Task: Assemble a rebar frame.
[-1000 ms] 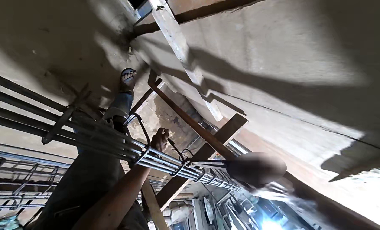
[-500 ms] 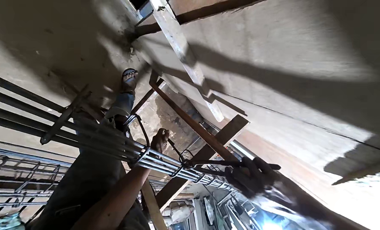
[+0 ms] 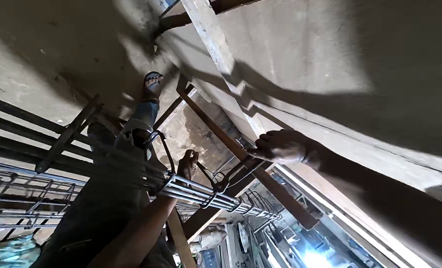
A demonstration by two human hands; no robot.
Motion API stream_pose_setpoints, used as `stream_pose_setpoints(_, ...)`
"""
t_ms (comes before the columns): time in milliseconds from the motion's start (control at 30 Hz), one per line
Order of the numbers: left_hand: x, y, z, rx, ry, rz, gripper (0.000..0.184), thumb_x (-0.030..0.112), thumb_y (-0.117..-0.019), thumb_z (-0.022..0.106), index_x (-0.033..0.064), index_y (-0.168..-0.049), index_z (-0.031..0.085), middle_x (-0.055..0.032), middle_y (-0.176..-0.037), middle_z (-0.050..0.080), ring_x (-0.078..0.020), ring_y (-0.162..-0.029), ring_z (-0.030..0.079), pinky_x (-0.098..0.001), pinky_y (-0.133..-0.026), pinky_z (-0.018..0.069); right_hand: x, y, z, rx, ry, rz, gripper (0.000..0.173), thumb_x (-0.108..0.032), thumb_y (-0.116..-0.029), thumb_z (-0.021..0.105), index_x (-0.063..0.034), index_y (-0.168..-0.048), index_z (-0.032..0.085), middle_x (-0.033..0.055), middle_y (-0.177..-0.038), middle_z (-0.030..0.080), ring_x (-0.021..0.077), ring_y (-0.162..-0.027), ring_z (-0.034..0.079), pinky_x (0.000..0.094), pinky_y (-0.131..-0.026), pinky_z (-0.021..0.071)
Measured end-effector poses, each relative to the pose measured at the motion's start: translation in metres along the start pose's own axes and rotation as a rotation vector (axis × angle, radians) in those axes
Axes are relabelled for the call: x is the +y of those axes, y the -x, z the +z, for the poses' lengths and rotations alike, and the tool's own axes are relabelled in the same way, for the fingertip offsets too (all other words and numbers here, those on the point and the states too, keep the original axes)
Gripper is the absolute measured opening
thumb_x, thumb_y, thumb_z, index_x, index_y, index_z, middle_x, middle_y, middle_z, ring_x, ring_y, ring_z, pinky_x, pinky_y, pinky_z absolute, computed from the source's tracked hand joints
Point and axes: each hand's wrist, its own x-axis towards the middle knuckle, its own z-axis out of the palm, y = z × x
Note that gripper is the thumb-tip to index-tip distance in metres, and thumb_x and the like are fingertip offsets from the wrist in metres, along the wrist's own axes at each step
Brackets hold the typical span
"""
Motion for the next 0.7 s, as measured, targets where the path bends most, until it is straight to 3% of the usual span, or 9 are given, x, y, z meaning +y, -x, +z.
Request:
stream_pose_setpoints(167,0.003,-0.001,0.001,0.050,0.051,0.052,0.039,0.032,-0.1088,0.044,-0.0002,-0.122,0.063,-0.0129,-0.078,0.066,-0.0220,-0.070,0.064,-0.0434,-0.072,0.0541,-0.019,0.008,-0.009,-0.067,-0.087,0.112,0.023,-0.016,-0.0984,0.062,-0.0150,-0.119,0.071,0.0101,-0.083,0.064,0.0301,-0.076,0.068,0.0443,-0.061,0.0556)
stream_pose_setpoints(233,0.006,-0.006,0.000,0.032,0.041,0.073,0.040,0.033,-0.1087,0.044,0.0003,-0.122,0.063,-0.0127,-0.078,0.066,-0.0223,-0.072,0.064,-0.0434,-0.073,0.0534,-0.046,0.016,-0.034,-0.376,-0.319,0.353,0.020,-0.027,-0.0978,0.064,-0.0179,-0.114,0.071,0.0090,-0.092,0.070,0.0306,-0.086,0.070,0.0507,-0.072,0.0573)
stream_pose_setpoints(300,0.006,-0.009,0.001,0.028,0.036,0.087,0.041,0.034,-0.1085,0.045,-0.0004,-0.123,0.062,-0.0138,-0.079,0.067,-0.0245,-0.074,0.065,-0.0447,-0.075,0.0537,-0.068,0.014,-0.054,-0.677,-0.653,0.535,0.035,-0.041,-0.1031,0.058,-0.0079,-0.100,0.069,0.0132,-0.084,0.066,0.0319,-0.081,0.067,0.0527,-0.072,0.0530)
stream_pose_setpoints(400,0.001,-0.009,0.004,0.030,0.019,0.113,0.042,0.036,-0.1083,0.046,-0.0003,-0.123,0.062,-0.0138,-0.079,0.066,-0.0251,-0.073,0.064,-0.0456,-0.074,0.0534,-0.086,0.015,-0.064,-0.871,-1.220,0.765,0.045,-0.048,-0.1034,0.057,-0.0069,-0.086,0.062,0.0031,-0.059,0.057,0.0130,-0.049,0.057,0.0305,-0.049,0.0503)
stream_pose_setpoints(467,0.003,-0.011,0.003,0.031,0.019,0.105,0.040,0.034,-0.1084,0.046,0.0000,-0.123,0.062,-0.0129,-0.078,0.066,-0.0238,-0.072,0.064,-0.0444,-0.073,0.0533,-0.090,0.018,-0.065,-0.895,-1.384,0.854,0.041,-0.047,-0.1021,0.059,-0.0065,-0.092,0.062,0.0030,-0.060,0.061,0.0126,-0.049,0.062,0.0292,-0.051,0.0553)
stream_pose_setpoints(533,0.005,-0.009,0.001,0.039,0.012,0.100,0.039,0.033,-0.1085,0.047,-0.0008,-0.123,0.062,-0.0142,-0.078,0.066,-0.0255,-0.073,0.064,-0.0455,-0.074,0.0531,-0.097,0.018,-0.070,-0.839,-1.040,0.799,0.041,-0.048,-0.0948,0.071,-0.0080,-0.101,0.066,0.0069,-0.071,0.065,0.0194,-0.062,0.066,0.0392,-0.061,0.0569)
stream_pose_setpoints(600,0.009,-0.007,-0.002,0.037,0.000,0.080,0.039,0.034,-0.1082,0.048,0.0007,-0.123,0.062,-0.0129,-0.078,0.066,-0.0252,-0.074,0.065,-0.0454,-0.075,0.0532,-0.114,0.013,-0.086,-0.778,-0.626,0.741,0.046,-0.040,-0.0943,0.070,-0.0109,-0.128,0.058,0.0171,-0.086,0.066,0.0381,-0.081,0.068,0.0560,-0.069,0.0530)
stream_pose_setpoints(633,0.011,-0.009,-0.004,0.036,-0.001,0.070,0.039,0.034,-0.1081,0.048,0.0011,-0.124,0.062,-0.0123,-0.078,0.066,-0.0248,-0.073,0.065,-0.0450,-0.075,0.0533,-0.124,0.012,-0.093,-0.700,-0.462,0.693,0.045,-0.030,-0.0987,0.064,-0.0132,-0.138,0.051,0.0175,-0.086,0.065,0.0402,-0.077,0.068,0.0557,-0.065,0.0527)
stream_pose_setpoints(700,0.011,-0.009,-0.006,0.029,0.005,0.064,0.039,0.034,-0.1079,0.049,0.0006,-0.124,0.062,-0.0130,-0.078,0.067,-0.0248,-0.073,0.065,-0.0444,-0.075,0.0530,-0.142,0.021,-0.090,-0.427,-0.153,0.518,0.041,-0.012,-0.1003,0.057,-0.0151,-0.141,0.052,0.0149,-0.086,0.064,0.0337,-0.060,0.065,0.0459,-0.050,0.0513)
